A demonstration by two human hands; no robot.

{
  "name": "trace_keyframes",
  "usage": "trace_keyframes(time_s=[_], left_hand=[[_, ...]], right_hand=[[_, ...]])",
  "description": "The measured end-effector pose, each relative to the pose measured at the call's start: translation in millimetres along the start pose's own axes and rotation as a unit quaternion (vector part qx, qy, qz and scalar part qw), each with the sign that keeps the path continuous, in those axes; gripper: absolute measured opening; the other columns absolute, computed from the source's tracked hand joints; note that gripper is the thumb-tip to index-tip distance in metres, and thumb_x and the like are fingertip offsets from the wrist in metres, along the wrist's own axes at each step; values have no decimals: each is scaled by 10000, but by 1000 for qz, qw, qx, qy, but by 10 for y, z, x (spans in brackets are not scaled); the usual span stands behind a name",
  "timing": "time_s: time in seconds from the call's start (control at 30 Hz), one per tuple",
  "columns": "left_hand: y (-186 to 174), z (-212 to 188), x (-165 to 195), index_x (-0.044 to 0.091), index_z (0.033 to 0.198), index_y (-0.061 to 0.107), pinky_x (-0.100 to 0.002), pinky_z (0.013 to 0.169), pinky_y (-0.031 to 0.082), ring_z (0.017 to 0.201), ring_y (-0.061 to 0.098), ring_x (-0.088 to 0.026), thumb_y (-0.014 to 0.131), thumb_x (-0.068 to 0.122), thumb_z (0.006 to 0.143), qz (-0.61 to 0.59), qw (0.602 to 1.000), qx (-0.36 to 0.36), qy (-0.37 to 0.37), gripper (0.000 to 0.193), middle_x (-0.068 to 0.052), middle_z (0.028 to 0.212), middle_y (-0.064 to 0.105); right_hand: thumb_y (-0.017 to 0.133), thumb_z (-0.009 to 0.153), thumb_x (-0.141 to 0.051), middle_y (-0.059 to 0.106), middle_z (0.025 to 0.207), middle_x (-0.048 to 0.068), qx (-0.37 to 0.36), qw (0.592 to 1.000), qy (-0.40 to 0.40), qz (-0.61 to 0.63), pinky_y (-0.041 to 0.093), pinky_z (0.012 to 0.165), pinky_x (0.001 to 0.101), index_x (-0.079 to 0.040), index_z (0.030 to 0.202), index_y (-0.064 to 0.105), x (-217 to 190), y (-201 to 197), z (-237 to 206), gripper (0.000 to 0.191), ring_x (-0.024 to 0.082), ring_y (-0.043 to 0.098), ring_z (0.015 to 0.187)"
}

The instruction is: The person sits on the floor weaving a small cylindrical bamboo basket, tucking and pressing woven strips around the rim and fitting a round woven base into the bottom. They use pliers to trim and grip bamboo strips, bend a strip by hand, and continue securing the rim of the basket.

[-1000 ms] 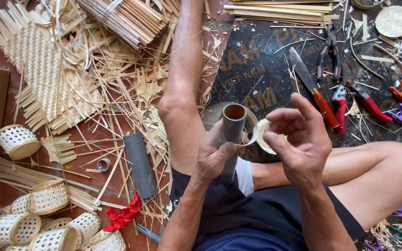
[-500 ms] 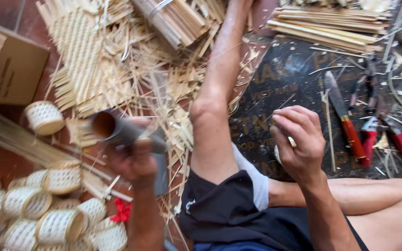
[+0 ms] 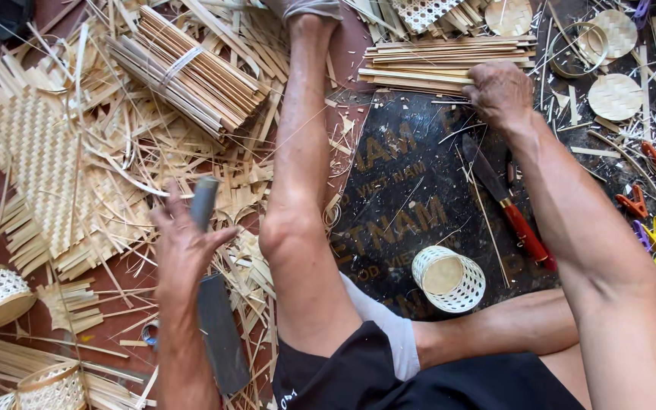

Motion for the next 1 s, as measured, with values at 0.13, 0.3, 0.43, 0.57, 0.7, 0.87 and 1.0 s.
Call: trace_keyframes(time_s=[0.13, 0.3, 0.43, 0.57, 0.7, 0.87, 1.0], left_hand=[[-399, -329, -533, 70, 1476, 365, -544, 745, 546, 943, 664, -398, 873, 500, 750, -182, 977, 76, -85, 985, -243, 1206, 595], [-322, -922, -394, 4, 1362, 479, -446, 678, 555, 806, 655, -272, 706, 474, 1061, -804, 589, -40, 64, 602, -150, 937, 633], [168, -1253, 271, 50, 1386, 510, -403, 661, 563, 768, 655, -243, 654, 435, 1008, -854, 499, -147, 30, 559, -130, 959, 640], [542, -1525, 1172, 24, 1368, 521, -360, 641, 558, 722, 659, -230, 645, 417, 1003, -848, 465, -253, 22, 551, -138, 946, 656], [954, -1887, 1853, 70, 1297, 521, -378, 551, 570, 678, 670, -205, 634, 423, 980, -826, 426, -371, -2, 488, -102, 877, 664], [1437, -2012, 2014, 64, 1305, 521, -359, 583, 558, 680, 663, -194, 633, 399, 1007, -810, 433, -392, -48, 462, -94, 864, 665], [1632, -1953, 1897, 66, 1282, 542, -357, 575, 566, 649, 659, -187, 609, 408, 1002, -811, 441, -373, -90, 447, -94, 840, 665]], right_hand=[[714, 1022, -317, 699, 824, 73, -88, 993, -16, -82, 509, 526, 325, -147, 918, 755, 108, 212, 117, 204, 174, 611, 659], [655, 1045, -283, 669, 722, -4, -121, 991, -48, -35, 470, 459, 299, -183, 889, 745, 122, 216, 146, 205, 127, 561, 573], [611, 1123, -167, 617, 625, -22, -43, 990, -71, -117, 436, 458, 238, -164, 805, 718, 34, -108, 138, 336, 61, 501, 544], [682, 990, -360, 594, 565, 34, -118, 992, -12, -40, 425, 367, 332, -119, 1013, 734, 0, -123, 58, 247, 146, 464, 433], [569, 1129, -284, 639, 678, 45, -114, 992, -54, -19, 463, 397, 306, -136, 919, 757, -224, -105, -10, 318, 138, 528, 470], [673, 974, -300, 649, 760, 120, -12, 997, -71, 31, 490, 520, 334, -124, 843, 758, -322, -109, 32, 236, 198, 595, 599], [600, 1084, -189, 659, 803, 125, -42, 999, -29, 11, 473, 450, 361, -45, 863, 656, -229, -15, 95, 270, 223, 603, 567]])
Point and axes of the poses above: each hand's wrist, its own z-axis towards the middle knuckle, its own y-axis out of the palm, x = y × z, the point moved 10 cm from there along z, towards the middle knuckle
